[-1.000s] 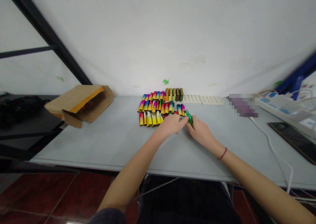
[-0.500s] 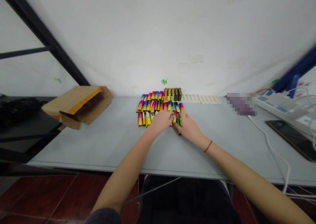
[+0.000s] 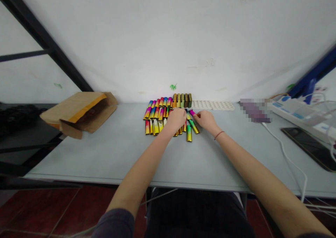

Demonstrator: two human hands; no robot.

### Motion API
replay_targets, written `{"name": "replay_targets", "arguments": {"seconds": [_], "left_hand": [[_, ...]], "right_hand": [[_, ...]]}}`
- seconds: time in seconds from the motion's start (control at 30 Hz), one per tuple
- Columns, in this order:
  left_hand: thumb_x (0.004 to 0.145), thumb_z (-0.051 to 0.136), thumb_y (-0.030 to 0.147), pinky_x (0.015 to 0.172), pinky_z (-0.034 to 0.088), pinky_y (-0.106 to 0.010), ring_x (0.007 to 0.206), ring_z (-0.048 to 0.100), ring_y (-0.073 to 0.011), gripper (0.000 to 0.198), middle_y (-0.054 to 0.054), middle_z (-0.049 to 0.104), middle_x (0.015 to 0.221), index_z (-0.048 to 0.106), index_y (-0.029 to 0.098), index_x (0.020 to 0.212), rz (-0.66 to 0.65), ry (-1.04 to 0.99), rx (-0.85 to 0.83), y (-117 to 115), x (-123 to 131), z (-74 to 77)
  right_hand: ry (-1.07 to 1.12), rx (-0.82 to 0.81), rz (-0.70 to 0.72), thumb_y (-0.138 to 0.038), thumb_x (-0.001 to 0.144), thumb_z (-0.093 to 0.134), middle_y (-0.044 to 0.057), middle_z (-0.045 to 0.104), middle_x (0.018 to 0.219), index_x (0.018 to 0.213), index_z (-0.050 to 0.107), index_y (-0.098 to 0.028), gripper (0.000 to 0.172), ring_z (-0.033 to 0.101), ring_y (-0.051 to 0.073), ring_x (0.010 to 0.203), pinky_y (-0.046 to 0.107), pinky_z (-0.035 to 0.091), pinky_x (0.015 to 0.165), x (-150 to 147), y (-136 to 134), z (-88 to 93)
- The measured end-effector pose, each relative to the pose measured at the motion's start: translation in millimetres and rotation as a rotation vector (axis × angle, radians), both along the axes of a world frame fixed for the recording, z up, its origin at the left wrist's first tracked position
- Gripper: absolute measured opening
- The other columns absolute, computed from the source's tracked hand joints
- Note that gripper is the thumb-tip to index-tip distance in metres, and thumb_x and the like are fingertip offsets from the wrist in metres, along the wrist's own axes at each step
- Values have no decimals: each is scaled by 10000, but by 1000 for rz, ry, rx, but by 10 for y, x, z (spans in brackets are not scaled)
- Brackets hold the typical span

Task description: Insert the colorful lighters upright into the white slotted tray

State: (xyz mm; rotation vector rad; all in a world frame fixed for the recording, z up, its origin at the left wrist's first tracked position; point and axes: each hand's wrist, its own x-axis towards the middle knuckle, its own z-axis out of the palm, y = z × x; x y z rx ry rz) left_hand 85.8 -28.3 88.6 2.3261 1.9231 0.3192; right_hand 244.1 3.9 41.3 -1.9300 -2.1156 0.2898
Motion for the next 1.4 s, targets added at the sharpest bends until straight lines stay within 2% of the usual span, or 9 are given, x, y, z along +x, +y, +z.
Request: {"name": "replay_targets", "arguments": {"seconds": [0.17,0.37,0.47,0.57,0.7,1.0,1.13,1.27,1.4], "left_hand": [[1052,514,322,1014,552,-357,1118,750,-271,339,-145,813,1156,787,141,1141,33,-258,2,68,5,-208],[1004,623,310,946,582,-307,1052,779,-236,240,-117,825,1125,781,144,1077,4,-774,56,161,-21,-327],[1006,619,280,973,576,-318,1071,770,-227,226,-127,816,1147,759,131,1102,43,-886,96,164,-93,-307],[1016,605,280,1024,558,-337,1135,743,-223,245,-127,800,1201,732,138,1171,93,-896,152,149,-186,-300],[1021,593,269,1017,559,-324,1166,727,-208,266,-127,774,1264,698,142,1230,82,-919,133,146,-258,-345],[1008,604,263,1058,550,-346,1150,731,-213,215,-109,775,1249,705,151,1162,-16,-903,95,66,-227,-320],[1001,607,248,1047,565,-354,1130,744,-219,211,-102,774,1262,701,158,1168,-44,-895,76,12,-196,-303],[991,627,237,1052,573,-370,1144,751,-225,204,-99,786,1233,692,176,1174,-69,-923,54,13,-157,-338],[972,661,216,1059,576,-374,1155,754,-225,205,-115,799,1189,688,169,1169,-102,-936,52,25,-107,-387]], "right_hand": [[344,121,65,-229,943,641,102,831,1018,982,772,-164,151,755,229,960,306,544,817,80,-67,-113],[567,117,225,-282,943,648,71,836,1062,1083,788,-182,222,761,199,877,324,595,827,66,-56,-101],[434,104,193,-260,1020,533,95,829,1150,1217,781,-170,329,771,211,847,369,599,895,97,68,-37],[130,169,203,-115,1011,477,152,771,1311,1318,744,-139,408,725,257,1163,375,513,1063,99,179,-1],[-113,116,246,-144,1055,428,189,742,1303,1294,744,-105,398,689,277,1225,327,490,1028,18,219,-10],[-178,120,118,-189,1040,477,212,747,1240,1157,754,-83,320,699,289,1165,335,500,970,-24,192,-23],[-151,110,109,-116,977,517,203,771,1218,1249,721,-78,342,718,291,1148,343,512,967,52,169,6],[46,119,157,-71,902,569,168,793,1195,1156,782,-113,334,731,274,1146,366,526,1034,192,163,41],[731,8,126,-185,851,683,73,810,883,912,783,-169,118,787,236,908,409,631,926,274,131,71]]}}
